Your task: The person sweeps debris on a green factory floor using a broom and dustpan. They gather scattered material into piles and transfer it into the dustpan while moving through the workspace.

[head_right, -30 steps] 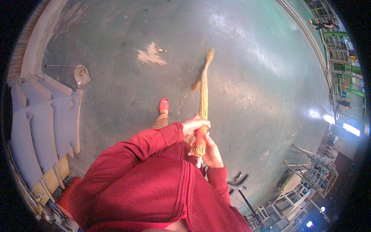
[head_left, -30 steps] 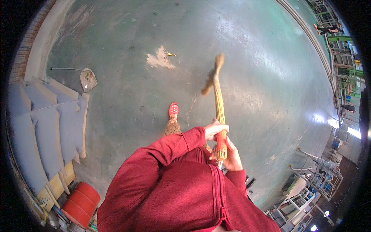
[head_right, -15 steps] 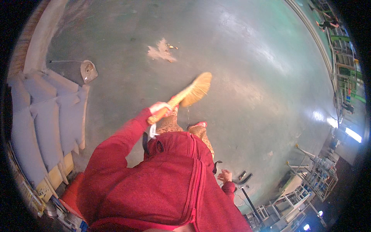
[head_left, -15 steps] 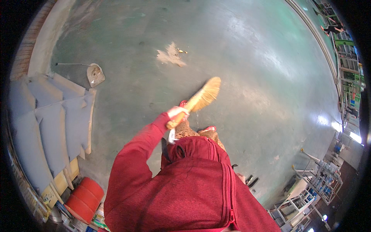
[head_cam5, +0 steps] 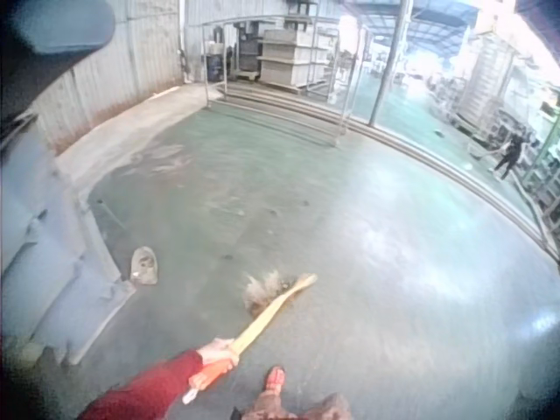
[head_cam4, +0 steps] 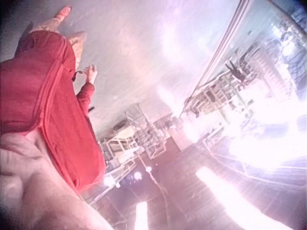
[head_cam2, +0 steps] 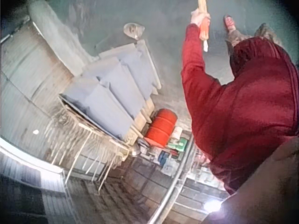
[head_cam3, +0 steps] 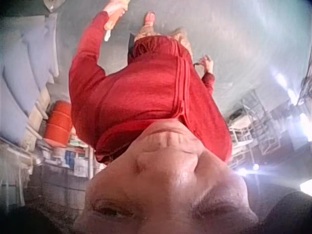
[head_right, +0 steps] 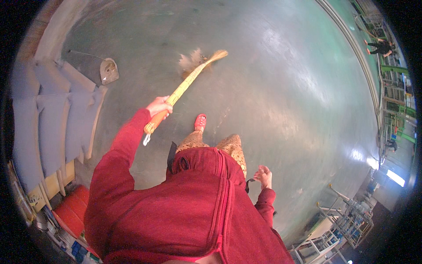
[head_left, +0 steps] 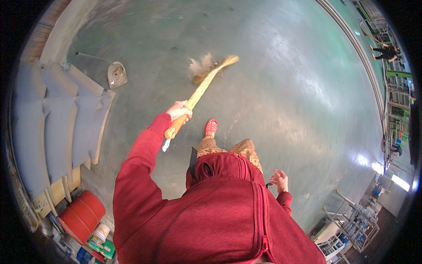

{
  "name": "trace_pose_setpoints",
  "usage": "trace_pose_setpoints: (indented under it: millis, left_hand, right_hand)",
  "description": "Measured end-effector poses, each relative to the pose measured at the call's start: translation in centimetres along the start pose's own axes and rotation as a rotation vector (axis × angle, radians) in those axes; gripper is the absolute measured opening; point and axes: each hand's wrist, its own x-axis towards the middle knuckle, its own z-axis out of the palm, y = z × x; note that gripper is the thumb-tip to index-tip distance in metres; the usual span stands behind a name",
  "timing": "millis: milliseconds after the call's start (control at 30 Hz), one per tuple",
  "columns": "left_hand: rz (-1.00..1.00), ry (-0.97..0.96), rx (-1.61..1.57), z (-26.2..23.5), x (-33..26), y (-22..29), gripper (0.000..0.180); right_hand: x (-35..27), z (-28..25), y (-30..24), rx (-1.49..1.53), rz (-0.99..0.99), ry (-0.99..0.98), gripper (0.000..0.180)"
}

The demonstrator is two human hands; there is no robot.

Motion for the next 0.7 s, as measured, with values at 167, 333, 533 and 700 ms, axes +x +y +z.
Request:
trace_pose_setpoints:
  millis: [167, 333, 533, 700]
  left_hand:
    - [-0.023, -0.019, -0.208, 3.6, -5.3, -1.9, 0.05]
    - [-0.025, -0.047, -0.466, 7.9, 0.7, -5.6, 0.022]
    - [-0.053, 0.037, -0.467, 10.3, -6.9, -3.7, 0.047]
    - [-0.159, 0.243, -0.565, 14.3, -15.9, -3.5, 0.044]
  right_hand:
    - [2.3, 1.0, -0.5, -0.079, -0.023, -0.136, 0.032]
    - [12.0, -3.3, 7.4, -0.438, -0.138, -0.314, 0.022]
    - [13.3, -7.3, -3.7, -0.192, 0.204, -0.121, 0.022]
    - [18.7, -11.5, -9.7, -0.142, 0.1, -0.085, 0.03]
